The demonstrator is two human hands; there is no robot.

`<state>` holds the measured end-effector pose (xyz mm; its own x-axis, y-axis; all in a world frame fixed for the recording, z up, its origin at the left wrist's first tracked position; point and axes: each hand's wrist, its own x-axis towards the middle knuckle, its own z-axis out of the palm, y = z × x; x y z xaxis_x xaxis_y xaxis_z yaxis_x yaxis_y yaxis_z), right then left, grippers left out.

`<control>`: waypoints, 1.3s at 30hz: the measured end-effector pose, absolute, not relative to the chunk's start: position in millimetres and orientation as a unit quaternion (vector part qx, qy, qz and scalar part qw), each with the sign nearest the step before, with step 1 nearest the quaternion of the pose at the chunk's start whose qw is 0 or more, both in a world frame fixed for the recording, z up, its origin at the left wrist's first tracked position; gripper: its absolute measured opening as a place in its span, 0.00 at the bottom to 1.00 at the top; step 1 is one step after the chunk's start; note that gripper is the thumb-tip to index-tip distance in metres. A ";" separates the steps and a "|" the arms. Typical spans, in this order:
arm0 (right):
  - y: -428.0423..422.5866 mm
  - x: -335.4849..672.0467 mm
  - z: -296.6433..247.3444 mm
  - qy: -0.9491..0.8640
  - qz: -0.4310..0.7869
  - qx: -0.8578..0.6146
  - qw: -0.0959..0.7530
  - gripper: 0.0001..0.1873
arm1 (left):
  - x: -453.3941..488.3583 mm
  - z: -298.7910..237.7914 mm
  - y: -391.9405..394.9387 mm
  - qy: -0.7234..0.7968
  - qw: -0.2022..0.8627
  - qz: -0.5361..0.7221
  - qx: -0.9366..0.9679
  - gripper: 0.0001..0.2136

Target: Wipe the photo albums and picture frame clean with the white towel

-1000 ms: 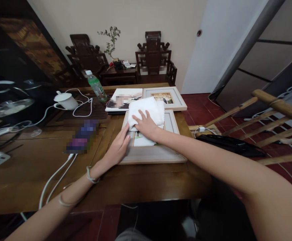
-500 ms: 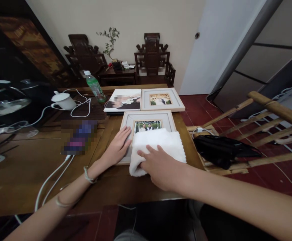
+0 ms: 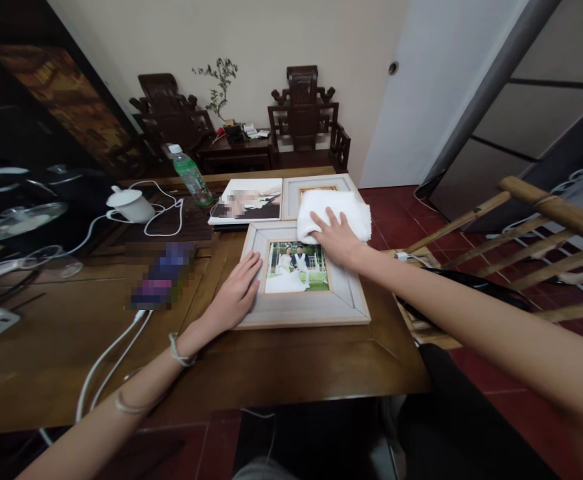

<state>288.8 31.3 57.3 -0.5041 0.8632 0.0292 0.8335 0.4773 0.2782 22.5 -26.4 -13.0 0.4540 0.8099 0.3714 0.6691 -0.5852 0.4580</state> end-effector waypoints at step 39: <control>2.1 277.5 50.8 0.884 0.130 0.441 0.080 0.28 | 24.1 -13.7 -26.0 0.446 0.135 0.306 0.830 0.22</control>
